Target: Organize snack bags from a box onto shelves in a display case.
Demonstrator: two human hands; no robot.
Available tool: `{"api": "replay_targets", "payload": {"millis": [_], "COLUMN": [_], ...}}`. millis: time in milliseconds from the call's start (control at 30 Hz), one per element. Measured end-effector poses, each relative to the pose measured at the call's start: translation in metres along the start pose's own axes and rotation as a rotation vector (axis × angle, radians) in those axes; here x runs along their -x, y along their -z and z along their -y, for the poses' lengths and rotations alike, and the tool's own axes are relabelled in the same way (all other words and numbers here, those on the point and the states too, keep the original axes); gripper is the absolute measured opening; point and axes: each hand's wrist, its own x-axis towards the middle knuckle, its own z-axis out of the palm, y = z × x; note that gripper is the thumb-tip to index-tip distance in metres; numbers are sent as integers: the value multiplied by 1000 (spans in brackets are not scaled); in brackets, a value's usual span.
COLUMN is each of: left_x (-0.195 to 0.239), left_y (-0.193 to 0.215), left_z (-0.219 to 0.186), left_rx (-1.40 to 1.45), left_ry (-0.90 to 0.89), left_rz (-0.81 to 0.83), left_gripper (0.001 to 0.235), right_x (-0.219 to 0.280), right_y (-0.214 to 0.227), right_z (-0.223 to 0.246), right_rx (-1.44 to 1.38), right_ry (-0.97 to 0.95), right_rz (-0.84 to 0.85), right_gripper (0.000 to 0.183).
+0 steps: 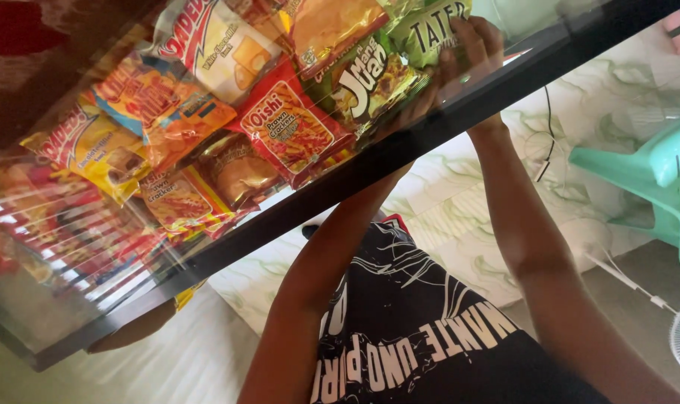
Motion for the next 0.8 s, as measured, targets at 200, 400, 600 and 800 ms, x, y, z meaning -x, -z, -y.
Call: {"api": "replay_targets", "payload": {"millis": [200, 400, 600, 800], "left_x": [11, 8, 36, 82], "left_y": [28, 48, 40, 59], "left_z": [-40, -52, -56, -56], "left_rx": [61, -252, -176, -358], "left_ry": [415, -84, -44, -111], "left_rz": [155, -116, 108, 59], "left_gripper": [55, 47, 53, 63], "right_x": [7, 12, 33, 72], "right_y": [11, 27, 39, 15], "right_z": [12, 23, 38, -17], "right_rx": [-30, -45, -53, -258], "right_ry": [1, 75, -25, -102], "right_rz": [39, 76, 115, 110], "right_gripper": [38, 49, 64, 70]}}
